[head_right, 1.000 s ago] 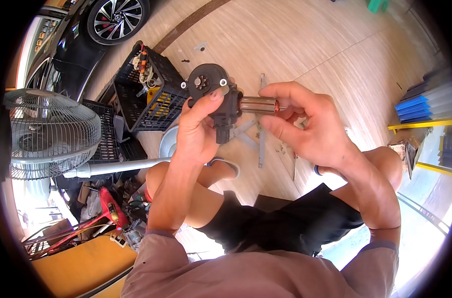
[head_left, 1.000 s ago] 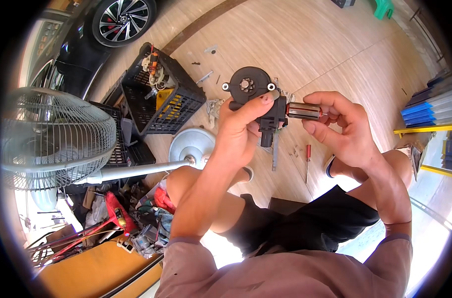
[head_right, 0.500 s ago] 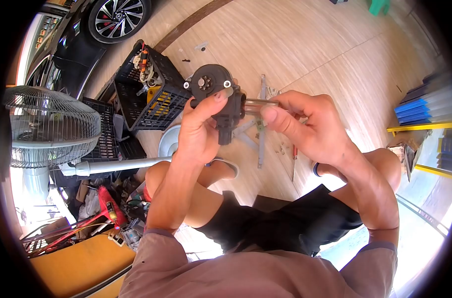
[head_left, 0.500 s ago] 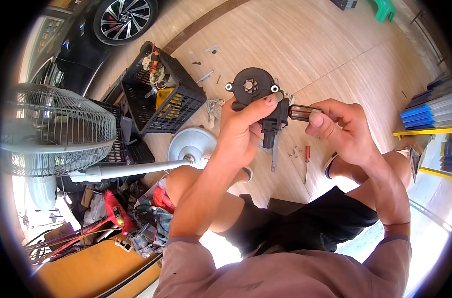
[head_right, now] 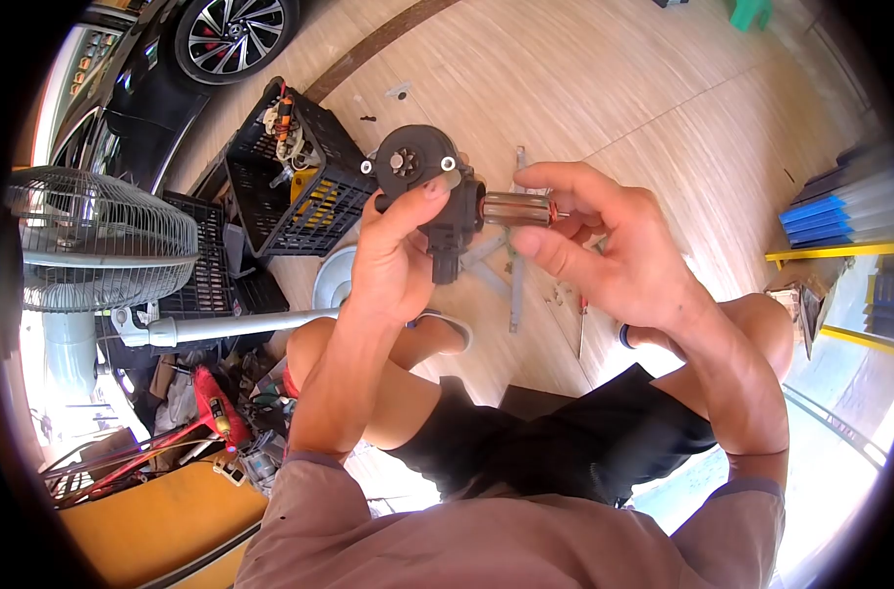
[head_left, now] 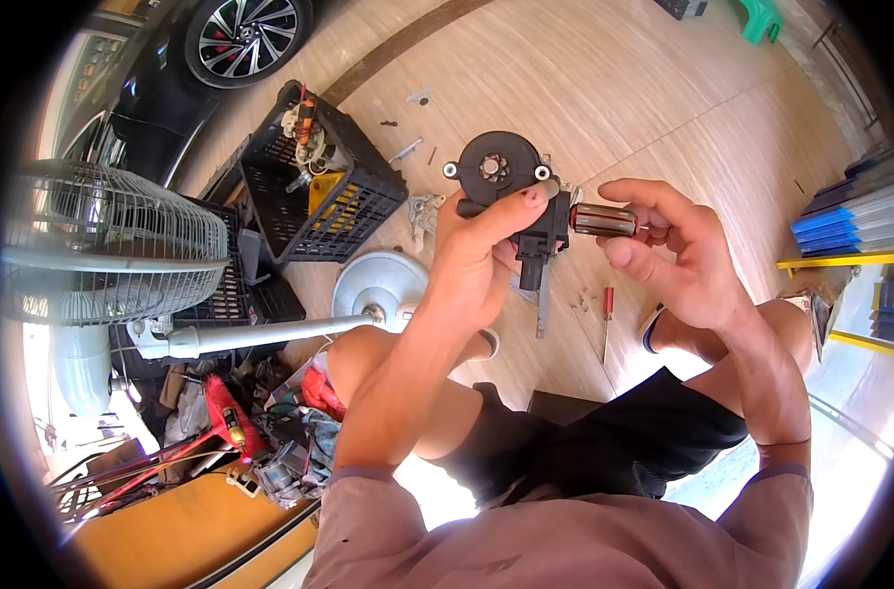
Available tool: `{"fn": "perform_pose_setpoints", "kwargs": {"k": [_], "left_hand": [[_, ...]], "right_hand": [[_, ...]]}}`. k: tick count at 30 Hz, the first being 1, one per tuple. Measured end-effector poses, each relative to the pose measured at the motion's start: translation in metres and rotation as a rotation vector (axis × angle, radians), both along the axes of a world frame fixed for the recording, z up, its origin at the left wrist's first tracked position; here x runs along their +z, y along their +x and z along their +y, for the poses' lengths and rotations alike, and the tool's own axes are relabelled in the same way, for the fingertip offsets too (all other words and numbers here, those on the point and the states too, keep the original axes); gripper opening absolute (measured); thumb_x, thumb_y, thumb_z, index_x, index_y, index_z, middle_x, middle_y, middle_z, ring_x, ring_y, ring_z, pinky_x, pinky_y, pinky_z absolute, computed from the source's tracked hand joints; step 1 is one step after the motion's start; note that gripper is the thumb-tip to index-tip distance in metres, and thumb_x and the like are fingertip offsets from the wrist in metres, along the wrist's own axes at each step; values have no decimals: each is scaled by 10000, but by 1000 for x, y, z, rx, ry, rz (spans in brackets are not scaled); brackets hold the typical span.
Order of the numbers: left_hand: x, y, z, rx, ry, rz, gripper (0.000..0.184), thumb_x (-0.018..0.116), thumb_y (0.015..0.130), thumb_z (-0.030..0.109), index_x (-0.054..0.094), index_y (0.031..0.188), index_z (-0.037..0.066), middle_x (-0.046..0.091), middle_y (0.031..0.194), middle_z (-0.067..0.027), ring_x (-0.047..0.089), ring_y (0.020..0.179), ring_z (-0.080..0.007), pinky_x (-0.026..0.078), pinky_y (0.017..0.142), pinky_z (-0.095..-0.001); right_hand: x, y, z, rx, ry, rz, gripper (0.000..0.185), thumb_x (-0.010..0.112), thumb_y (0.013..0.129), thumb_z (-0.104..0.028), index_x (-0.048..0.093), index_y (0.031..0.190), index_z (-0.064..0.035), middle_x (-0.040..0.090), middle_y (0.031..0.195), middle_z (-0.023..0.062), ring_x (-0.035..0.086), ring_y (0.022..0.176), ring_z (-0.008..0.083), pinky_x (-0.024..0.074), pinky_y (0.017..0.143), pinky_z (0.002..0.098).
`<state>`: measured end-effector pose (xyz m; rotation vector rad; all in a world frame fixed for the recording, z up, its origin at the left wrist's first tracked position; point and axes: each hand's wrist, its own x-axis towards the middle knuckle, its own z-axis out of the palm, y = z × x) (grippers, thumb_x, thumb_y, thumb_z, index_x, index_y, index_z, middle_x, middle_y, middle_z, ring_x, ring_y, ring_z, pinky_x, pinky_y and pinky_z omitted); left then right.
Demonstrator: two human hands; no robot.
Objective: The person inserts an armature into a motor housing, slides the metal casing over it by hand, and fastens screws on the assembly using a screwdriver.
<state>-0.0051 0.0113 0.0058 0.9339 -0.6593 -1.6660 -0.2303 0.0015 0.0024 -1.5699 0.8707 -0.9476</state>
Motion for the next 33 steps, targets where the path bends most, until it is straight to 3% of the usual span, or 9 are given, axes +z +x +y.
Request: {"fn": "perform_pose_setpoints", "kwargs": {"k": [3,7,13,16,19,24,28,33], "left_hand": [[1,0,0,-4,3,-4,357,726,873,171,627,1183,25,691,1043,-90,678,910,-191,570,790,-377],[2,-1,-1,-3,-2,-21,371,726,872,171,625,1195,20,693,1040,-92,678,906,-188,571,782,-370],[1,-2,-1,12,4,-6,373,731,868,180,627,1189,21,692,1032,-88,677,901,-188,570,771,-367],[9,-7,0,31,-4,21,225,730,878,162,648,1026,13,691,895,-72,664,784,-152,537,698,-313],[-1,0,-1,-10,-2,-19,383,734,866,185,628,1195,20,694,1036,-89,679,900,-195,568,780,-371],[2,-1,0,7,5,-16,373,733,870,180,628,1190,20,695,1038,-90,682,897,-198,567,783,-378],[1,0,-1,-9,-1,-14,365,729,874,173,629,1190,20,696,1041,-90,682,903,-198,570,787,-380],[0,-1,0,9,9,-4,367,734,870,175,628,1186,20,697,1039,-92,683,904,-200,574,788,-381]], "right_hand": [[-3,1,-2,-1,-68,74,385,679,968,-301,640,1178,20,650,805,64,599,630,90,477,458,254],[8,-9,-4,79,158,108,335,702,952,-204,630,1199,10,660,833,72,603,639,91,483,467,254],[2,3,2,-36,-63,41,355,652,988,-292,645,1165,15,666,790,68,594,592,92,478,458,252],[7,-9,-4,79,105,135,339,674,968,-223,620,1203,16,671,832,73,605,619,93,486,466,253],[7,-8,-3,73,185,70,327,680,964,-199,619,1196,24,673,841,74,611,627,94,489,469,254],[-1,5,3,-29,-35,24,400,659,982,-307,622,1190,32,660,802,64,595,604,91,485,461,254],[3,-10,-5,113,132,142,387,698,953,-233,600,1226,23,653,833,69,602,646,97,487,471,256],[-3,5,2,-46,-34,-12,358,663,980,-296,650,1133,27,649,774,66,600,606,97,473,454,254]]}}
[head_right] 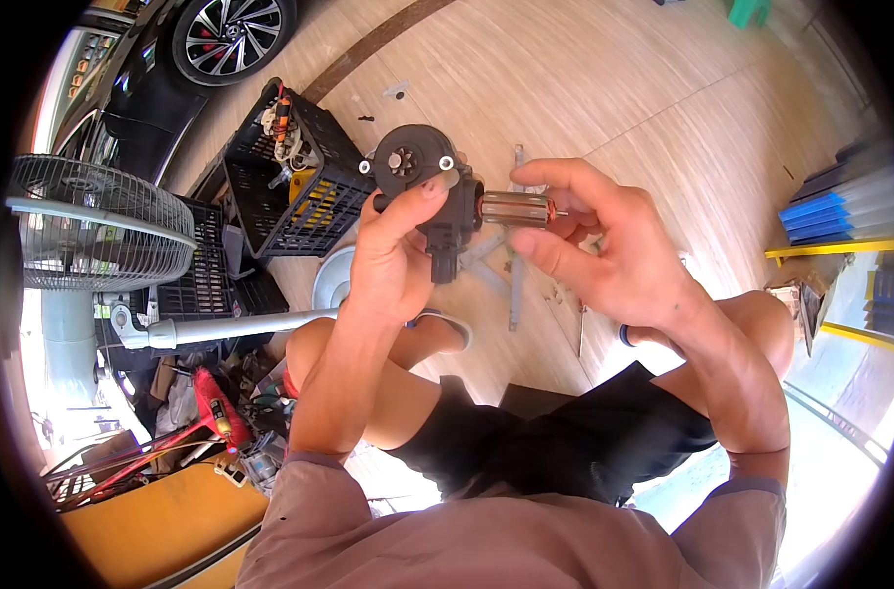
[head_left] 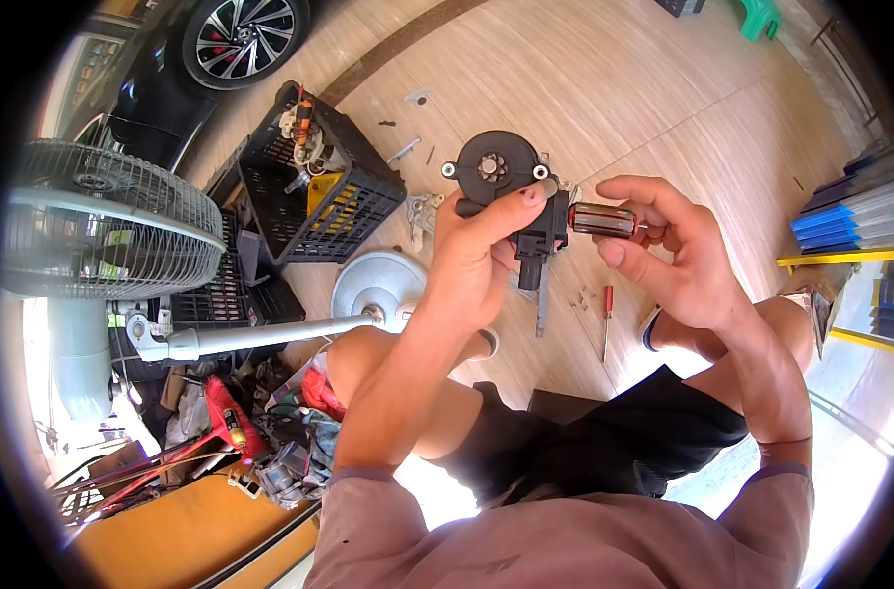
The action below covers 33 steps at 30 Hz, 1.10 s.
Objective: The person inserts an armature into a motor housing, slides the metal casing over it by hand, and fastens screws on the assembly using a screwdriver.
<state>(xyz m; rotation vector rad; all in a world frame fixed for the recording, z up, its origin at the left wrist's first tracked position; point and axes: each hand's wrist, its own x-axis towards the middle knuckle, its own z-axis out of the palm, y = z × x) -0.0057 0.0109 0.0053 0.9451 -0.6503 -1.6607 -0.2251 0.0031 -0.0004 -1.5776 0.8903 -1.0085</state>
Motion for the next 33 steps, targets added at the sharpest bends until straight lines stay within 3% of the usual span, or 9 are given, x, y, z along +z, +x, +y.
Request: {"fn": "perform_pose_setpoints", "kwargs": {"k": [3,7,13,16,18,25,28,30,33], "left_hand": [[6,-5,0,26,5,11,286,736,872,169,637,1093,16,690,948,-80,669,824,-165,559,744,-339],[8,-6,0,25,-5,9,252,737,873,165,641,1052,15,686,903,-70,662,792,-144,555,722,-319],[8,-7,0,44,14,24,253,734,875,163,643,1054,10,686,910,-71,661,793,-148,546,715,-323],[2,0,-1,-23,12,0,383,733,866,173,626,1202,23,696,1043,-89,685,908,-198,576,794,-378],[1,-1,0,-24,5,-14,374,729,870,175,626,1196,23,697,1038,-90,688,905,-201,576,795,-378],[9,-8,0,31,11,15,227,730,877,161,655,1025,6,696,889,-81,668,780,-162,532,700,-310],[8,-6,0,2,-11,11,219,737,873,157,659,1011,5,695,883,-80,664,763,-159,532,696,-305],[2,-2,0,-23,-14,-10,297,730,875,168,633,1113,20,693,970,-87,676,845,-184,559,750,-346],[1,-1,0,-22,-9,-12,329,727,874,171,622,1153,32,693,1014,-86,681,883,-192,570,773,-365]], "right_hand": [[-6,-1,-3,17,-39,62,373,666,977,-309,644,1156,18,649,766,63,600,618,98,473,469,254],[10,-16,-7,153,223,191,362,696,959,-252,617,1202,5,669,817,75,615,681,105,498,542,255],[-11,7,0,-83,-144,-15,387,643,990,-351,668,1115,14,670,757,68,587,584,92,474,496,250],[7,-11,-6,78,106,149,342,695,954,-252,636,1178,0,675,803,68,604,650,97,495,574,253],[13,-16,-7,146,247,191,342,723,934,-199,624,1199,-6,682,828,71,618,687,101,508,617,255],[-8,0,-2,-17,-138,46,395,658,981,-345,646,1166,4,670,757,64,614,624,94,475,514,248],[7,-13,-6,101,104,157,357,678,969,-277,628,1195,-5,666,771,59,620,653,94,486,542,250],[12,-14,-6,126,237,150,338,688,963,-241,624,1198,-6,661,770,56,617,653,94,490,546,250],[2,-5,-2,45,111,48,342,671,973,-270,635,1176,3,649,740,52,597,609,91,477,505,249]]}}
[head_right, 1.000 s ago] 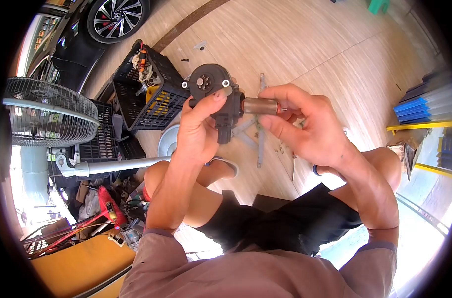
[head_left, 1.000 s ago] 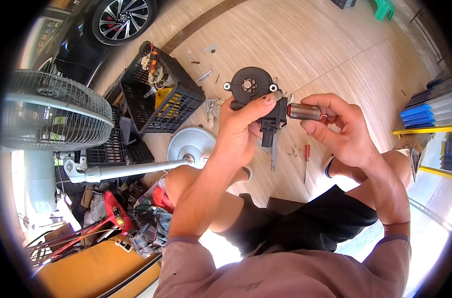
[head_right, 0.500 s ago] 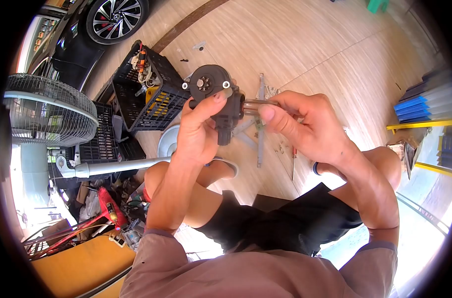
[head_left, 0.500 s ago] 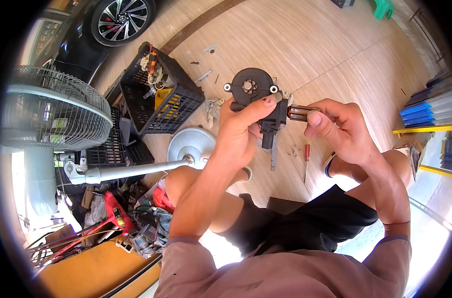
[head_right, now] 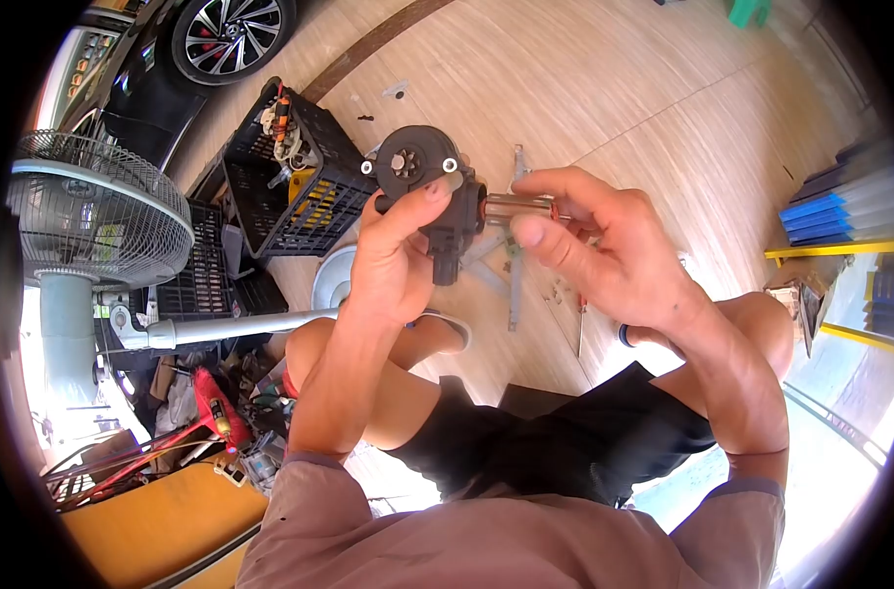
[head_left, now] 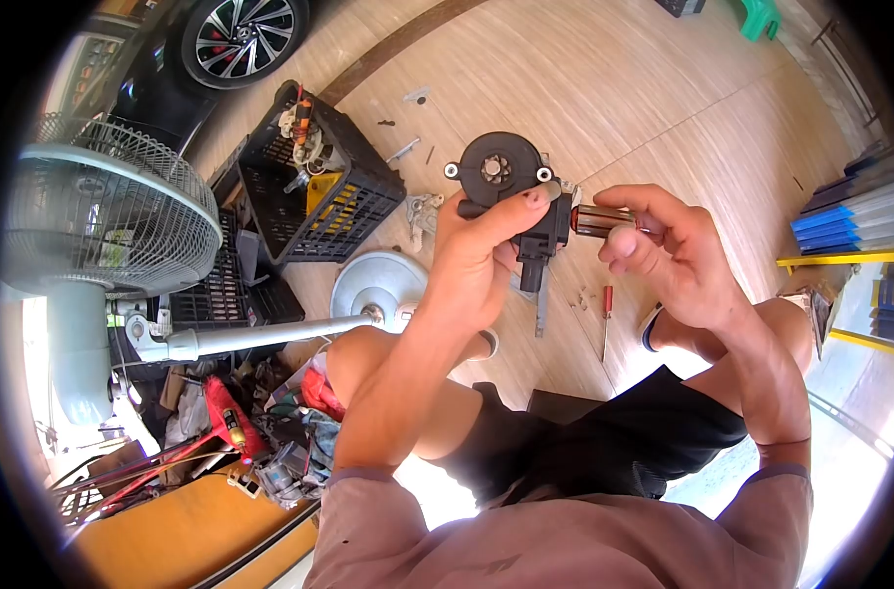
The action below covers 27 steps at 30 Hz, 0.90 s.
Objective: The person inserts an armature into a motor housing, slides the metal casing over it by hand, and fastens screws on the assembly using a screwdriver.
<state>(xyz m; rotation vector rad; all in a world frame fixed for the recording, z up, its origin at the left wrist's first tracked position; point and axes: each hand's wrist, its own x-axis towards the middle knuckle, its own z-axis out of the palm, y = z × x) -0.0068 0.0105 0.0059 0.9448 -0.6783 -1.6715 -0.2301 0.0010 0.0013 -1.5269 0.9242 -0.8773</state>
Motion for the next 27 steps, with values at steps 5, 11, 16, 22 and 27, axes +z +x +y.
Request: {"fn": "perform_pose_setpoints", "kwargs": {"k": [5,11,16,22,27], "left_hand": [[1,0,1,-13,9,-17,306,720,875,157,624,1141,40,694,1009,-80,682,873,-179,570,767,-364],[2,-1,1,-14,16,9,267,728,867,154,639,1085,28,697,948,-78,675,829,-172,548,743,-337],[2,-3,0,12,37,29,235,755,850,161,671,1001,1,699,861,-82,660,759,-162,504,691,-289],[7,-4,1,53,56,64,241,757,848,158,672,1007,-2,700,887,-81,663,777,-158,518,714,-294],[7,-1,1,26,51,80,232,748,856,136,667,1019,-7,702,895,-81,667,783,-157,526,721,-298]], "right_hand": [[4,-3,0,38,-22,68,386,648,988,-334,644,1156,14,641,723,52,588,605,87,464,471,246],[5,-1,2,39,77,23,359,643,994,-303,644,1145,23,658,752,61,616,688,90,487,489,250],[1,-2,2,36,51,3,290,681,969,-212,644,1151,12,684,823,69,640,715,104,511,533,253],[0,6,2,-48,-267,72,301,736,902,-73,636,1178,-7,687,861,57,645,742,105,535,616,259],[11,8,7,-51,-24,12,305,730,903,-62,629,1185,-7,693,884,55,650,771,109,541,681,271]]}}
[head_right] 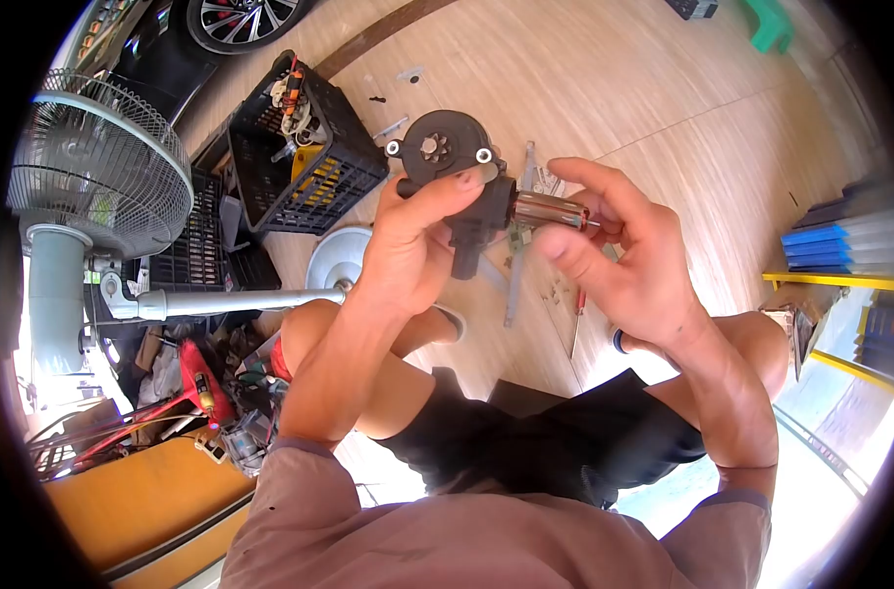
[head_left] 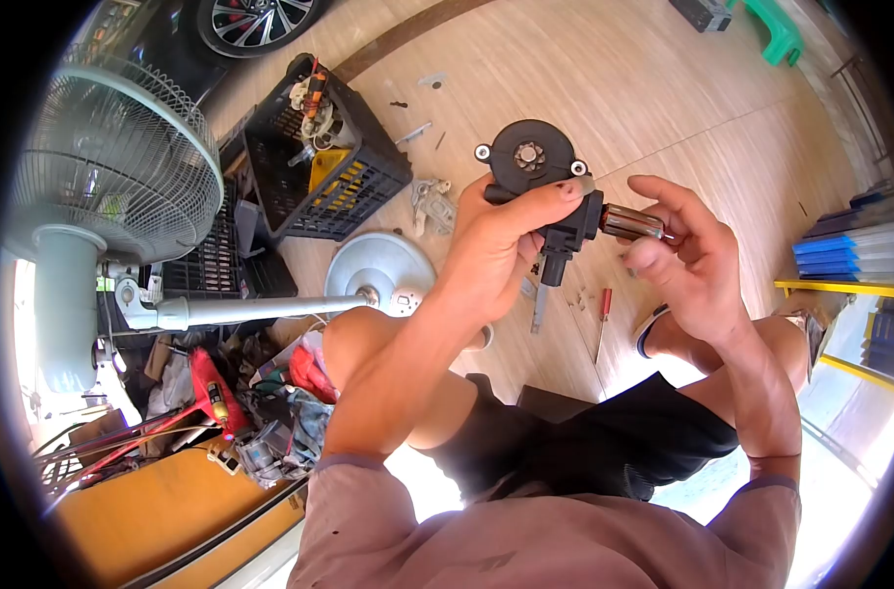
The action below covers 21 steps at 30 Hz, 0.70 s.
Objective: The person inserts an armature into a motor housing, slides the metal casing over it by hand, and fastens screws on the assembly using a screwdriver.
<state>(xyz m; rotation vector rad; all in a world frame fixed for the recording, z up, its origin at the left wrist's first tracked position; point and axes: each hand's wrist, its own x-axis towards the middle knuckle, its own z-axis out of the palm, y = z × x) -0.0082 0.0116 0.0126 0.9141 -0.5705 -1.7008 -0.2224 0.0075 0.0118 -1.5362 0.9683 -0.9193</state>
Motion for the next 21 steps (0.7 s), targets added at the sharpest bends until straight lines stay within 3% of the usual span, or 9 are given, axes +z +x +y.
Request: {"fn": "perform_pose_setpoints", "kwargs": {"k": [4,10,18,21], "left_hand": [[-2,0,0,2,8,-21,228,741,862,128,662,1024,-12,702,902,-81,670,790,-158,531,717,-298],[-4,2,-1,-9,14,-7,235,748,859,132,670,1033,-5,705,914,-71,677,823,-148,530,737,-289],[-3,0,-2,-39,10,-18,240,763,850,145,679,1024,4,707,936,-69,683,840,-153,526,758,-288],[-5,1,-3,-31,16,8,236,767,848,149,683,1016,8,708,931,-66,688,851,-160,527,766,-290]], "right_hand": [[-14,-17,-10,151,162,-16,297,720,908,-52,618,1182,0,688,906,55,652,772,114,543,689,277],[-12,3,0,-62,-223,44,288,713,919,-68,613,1182,-2,675,873,57,653,762,116,542,678,257],[-9,-10,-3,49,187,-39,369,722,907,-44,572,1237,30,656,996,91,650,786,126,552,694,266],[-10,-2,1,-31,-7,-8,337,700,935,-75,580,1230,33,658,960,84,648,783,123,546,696,264]]}}
